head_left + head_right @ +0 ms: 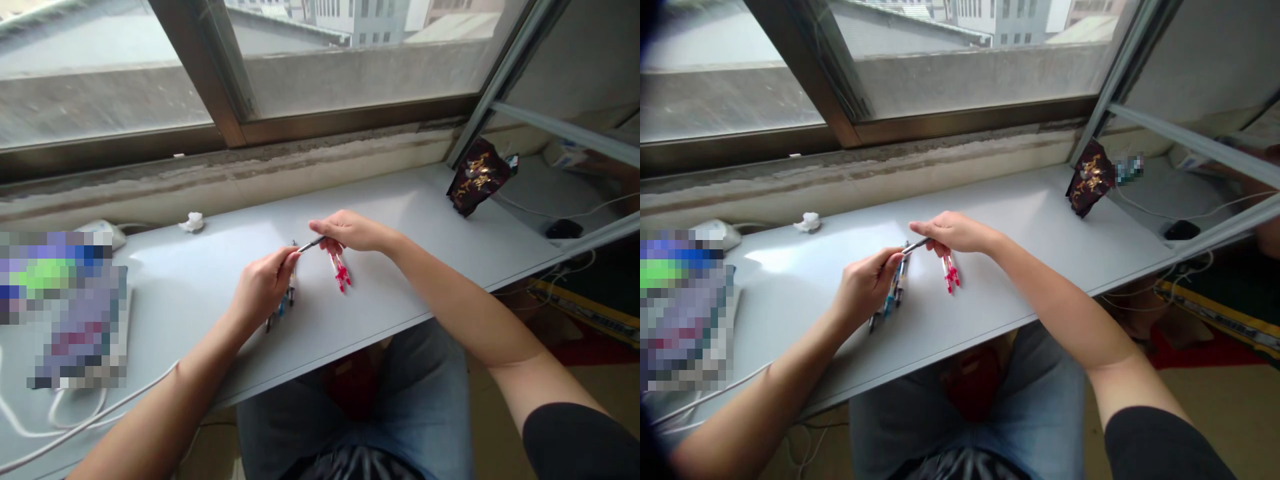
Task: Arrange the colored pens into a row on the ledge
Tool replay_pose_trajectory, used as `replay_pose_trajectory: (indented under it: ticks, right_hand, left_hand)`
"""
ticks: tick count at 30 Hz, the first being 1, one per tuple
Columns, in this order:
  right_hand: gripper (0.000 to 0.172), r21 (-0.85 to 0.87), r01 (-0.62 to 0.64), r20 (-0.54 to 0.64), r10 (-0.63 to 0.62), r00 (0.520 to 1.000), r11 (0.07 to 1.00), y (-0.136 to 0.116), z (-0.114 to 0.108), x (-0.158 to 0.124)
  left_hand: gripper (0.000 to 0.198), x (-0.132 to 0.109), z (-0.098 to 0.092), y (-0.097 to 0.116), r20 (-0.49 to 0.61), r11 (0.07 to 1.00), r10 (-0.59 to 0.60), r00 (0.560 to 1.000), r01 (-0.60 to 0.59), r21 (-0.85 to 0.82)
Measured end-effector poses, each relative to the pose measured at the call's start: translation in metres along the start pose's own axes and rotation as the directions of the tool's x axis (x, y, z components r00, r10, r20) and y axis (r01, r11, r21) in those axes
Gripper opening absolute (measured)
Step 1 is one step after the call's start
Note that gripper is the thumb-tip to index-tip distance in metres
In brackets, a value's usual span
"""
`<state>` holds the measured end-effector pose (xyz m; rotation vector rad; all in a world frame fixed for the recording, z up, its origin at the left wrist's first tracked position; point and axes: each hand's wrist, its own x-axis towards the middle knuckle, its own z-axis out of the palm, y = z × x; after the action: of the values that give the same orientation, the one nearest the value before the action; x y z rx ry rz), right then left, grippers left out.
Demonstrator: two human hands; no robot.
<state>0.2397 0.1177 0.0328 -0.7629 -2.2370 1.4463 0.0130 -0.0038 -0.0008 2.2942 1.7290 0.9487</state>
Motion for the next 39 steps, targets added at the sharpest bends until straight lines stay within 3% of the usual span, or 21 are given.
replay_pose_trajectory:
  ticks: [2,3,5,7,13,16,20,24,29,31,34,39]
  right_hand:
    - [0.04,0.0,0.015,0.045,-0.015,0.999,1.0,0.003,-0.003,0.003]
    - [0.034,0.046,0.054,0.041,-0.056,0.998,0.998,0.006,-0.004,0.004]
    - [0.037,0.208,0.118,-0.022,-0.116,0.993,0.971,0.012,-0.005,0.003]
    - [0.04,0.279,0.134,-0.097,-0.111,0.989,0.951,0.019,-0.003,0.0]
    - [0.033,0.341,0.085,-0.103,-0.053,0.993,0.936,0.025,0.003,0.0]
    - [0.038,0.394,0.131,-0.153,-0.076,0.985,0.91,0.025,0.001,0.002]
    - [0.031,0.404,0.155,-0.139,-0.107,0.984,0.901,0.026,-0.001,0.002]
    - [0.03,0.412,0.194,-0.139,-0.149,0.979,0.891,0.026,-0.003,0.0]
    - [0.044,0.361,0.109,-0.086,-0.083,0.993,0.926,0.02,-0.009,-0.004]
    - [0.03,0.281,0.072,-0.055,-0.058,0.997,0.957,0.017,-0.01,-0.006]
    - [0.042,0.182,0.047,0.001,-0.048,0.999,0.982,0.012,-0.009,-0.009]
    - [0.029,0.179,0.109,-0.092,-0.093,0.991,0.978,0.01,-0.005,-0.013]
  left_hand:
    - [0.042,0.001,0.001,0.0,0.01,1.0,-0.001,1.0,0.001,-0.002]
    - [0.043,0.001,0.002,0.0,0.011,1.0,0.001,1.0,-0.001,-0.004]
    - [0.043,0.002,0.002,-0.001,0.041,1.0,0.003,0.999,-0.003,-0.01]
    - [0.043,0.004,0.003,-0.002,0.062,1.0,0.001,0.998,0.0,-0.028]
    - [0.032,0.002,0.0,-0.001,0.1,0.996,0.023,0.995,-0.014,-0.089]
    - [0.03,-0.001,-0.002,-0.004,0.07,0.996,-0.018,0.997,0.024,-0.089]
    - [0.028,-0.001,-0.003,-0.008,0.051,0.993,-0.015,0.999,0.021,-0.117]
    - [0.027,0.003,-0.001,-0.009,0.002,0.988,0.059,0.998,-0.058,-0.144]
    - [0.025,0.001,0.001,-0.01,-0.048,0.989,0.11,0.993,-0.114,-0.097]
    - [0.022,-0.001,0.0,-0.011,-0.072,0.989,0.13,0.989,-0.134,-0.056]
    - [0.021,0.001,-0.002,-0.011,-0.05,0.985,0.151,0.987,-0.155,-0.078]
    - [0.024,0.002,-0.003,-0.012,-0.007,0.987,0.134,0.991,-0.134,-0.094]
